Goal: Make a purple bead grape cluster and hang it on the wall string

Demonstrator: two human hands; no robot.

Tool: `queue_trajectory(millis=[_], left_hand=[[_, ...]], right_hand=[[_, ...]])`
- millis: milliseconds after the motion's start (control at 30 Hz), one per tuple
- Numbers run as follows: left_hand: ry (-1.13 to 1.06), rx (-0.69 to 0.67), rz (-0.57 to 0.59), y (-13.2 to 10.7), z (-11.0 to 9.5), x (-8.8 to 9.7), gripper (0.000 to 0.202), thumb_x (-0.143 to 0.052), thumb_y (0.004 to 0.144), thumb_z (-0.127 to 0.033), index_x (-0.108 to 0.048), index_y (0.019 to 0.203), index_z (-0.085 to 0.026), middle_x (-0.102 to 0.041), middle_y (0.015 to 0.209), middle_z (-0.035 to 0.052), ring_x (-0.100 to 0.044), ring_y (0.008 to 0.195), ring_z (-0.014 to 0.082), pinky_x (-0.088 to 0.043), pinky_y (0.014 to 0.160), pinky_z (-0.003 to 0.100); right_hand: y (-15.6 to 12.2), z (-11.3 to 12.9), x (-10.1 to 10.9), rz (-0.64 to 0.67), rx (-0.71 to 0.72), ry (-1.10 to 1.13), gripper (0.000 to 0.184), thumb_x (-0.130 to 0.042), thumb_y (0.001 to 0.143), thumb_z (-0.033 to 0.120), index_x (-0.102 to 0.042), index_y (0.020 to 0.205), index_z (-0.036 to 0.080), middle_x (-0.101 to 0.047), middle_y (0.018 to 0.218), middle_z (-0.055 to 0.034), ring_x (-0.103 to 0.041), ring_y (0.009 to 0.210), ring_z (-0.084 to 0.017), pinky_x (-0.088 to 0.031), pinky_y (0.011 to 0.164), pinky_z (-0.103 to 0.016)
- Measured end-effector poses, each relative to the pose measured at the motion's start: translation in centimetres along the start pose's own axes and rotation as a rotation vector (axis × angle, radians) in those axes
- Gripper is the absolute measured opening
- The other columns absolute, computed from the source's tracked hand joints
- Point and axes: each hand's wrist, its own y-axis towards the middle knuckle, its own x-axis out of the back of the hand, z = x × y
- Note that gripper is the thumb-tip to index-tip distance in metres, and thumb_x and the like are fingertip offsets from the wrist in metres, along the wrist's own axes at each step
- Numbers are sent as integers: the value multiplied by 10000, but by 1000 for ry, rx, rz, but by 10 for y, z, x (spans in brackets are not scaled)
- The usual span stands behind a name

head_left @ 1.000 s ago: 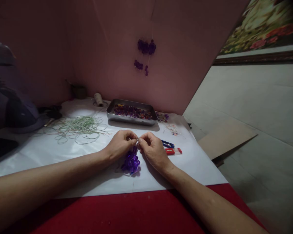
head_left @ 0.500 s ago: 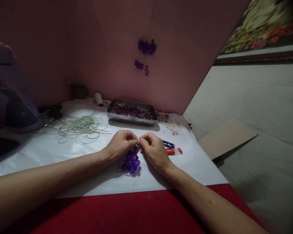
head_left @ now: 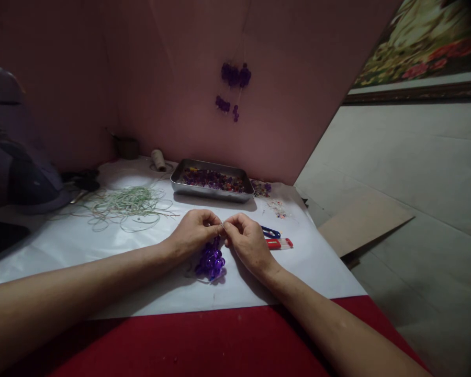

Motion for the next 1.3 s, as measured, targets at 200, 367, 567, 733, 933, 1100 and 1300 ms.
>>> queue_trajectory(millis=[200, 367, 567, 733, 933, 1100, 1300], left_hand=[[-38, 1, 14, -1, 1, 1, 108, -659, 650, -229, -610, 636, -134, -618, 593, 40, -538, 555, 141, -422, 546, 300], [-77, 10, 14, -2, -2, 1, 92, -651, 639, -215, -609, 628, -134, -604, 587, 34, -526, 553, 131, -414, 549, 293], [-71, 4, 25, -2, -2, 1, 110, -652, 648, -237, -619, 640, -132, -627, 608, 46, -538, 566, 141, -422, 544, 293], [-69, 4, 17, -2, -1, 1, 100, -641, 660, -230, -619, 634, -136, -631, 600, 51, -546, 562, 143, -428, 545, 293], [-52, -7, 0, -1, 0, -1, 89, -621, 672, -219, -603, 641, -138, -600, 590, 24, -519, 546, 121, -417, 545, 276], [-59, -28, 4, 1, 0, 0, 93, -614, 674, -221, -583, 628, -147, -566, 564, -4, -488, 528, 109, -397, 529, 262], [-62, -40, 30, -1, -1, 2, 124, -636, 676, -254, -575, 635, -155, -546, 557, -12, -478, 526, 113, -393, 519, 259]], right_hand=[[0, 0, 1, 2, -14, 18, 108, -510, 800, 213, -554, 707, 183, -564, 551, 15, -548, 521, -146, -418, 583, -293], [0, 0, 1, 6, -14, 17, 103, -502, 781, 193, -544, 687, 189, -565, 560, 22, -550, 527, -142, -415, 574, -285], [-1, 2, 1, -5, -9, -26, 113, -498, 781, 200, -539, 676, 193, -562, 554, 19, -541, 535, -149, -400, 578, -289], [-1, 2, 1, -2, -7, -32, 112, -500, 786, 204, -541, 682, 194, -566, 558, 11, -535, 541, -152, -396, 581, -290], [-1, 0, 1, 1, 8, -61, 114, -500, 785, 193, -548, 682, 190, -576, 579, 2, -528, 569, -153, -395, 593, -289], [-2, 3, 2, 5, 6, -76, 120, -499, 777, 183, -534, 663, 195, -572, 587, 2, -522, 589, -155, -392, 595, -286], [-2, 5, 2, 2, 37, -81, 142, -506, 783, 182, -533, 644, 199, -579, 608, -3, -521, 608, -157, -398, 616, -290]])
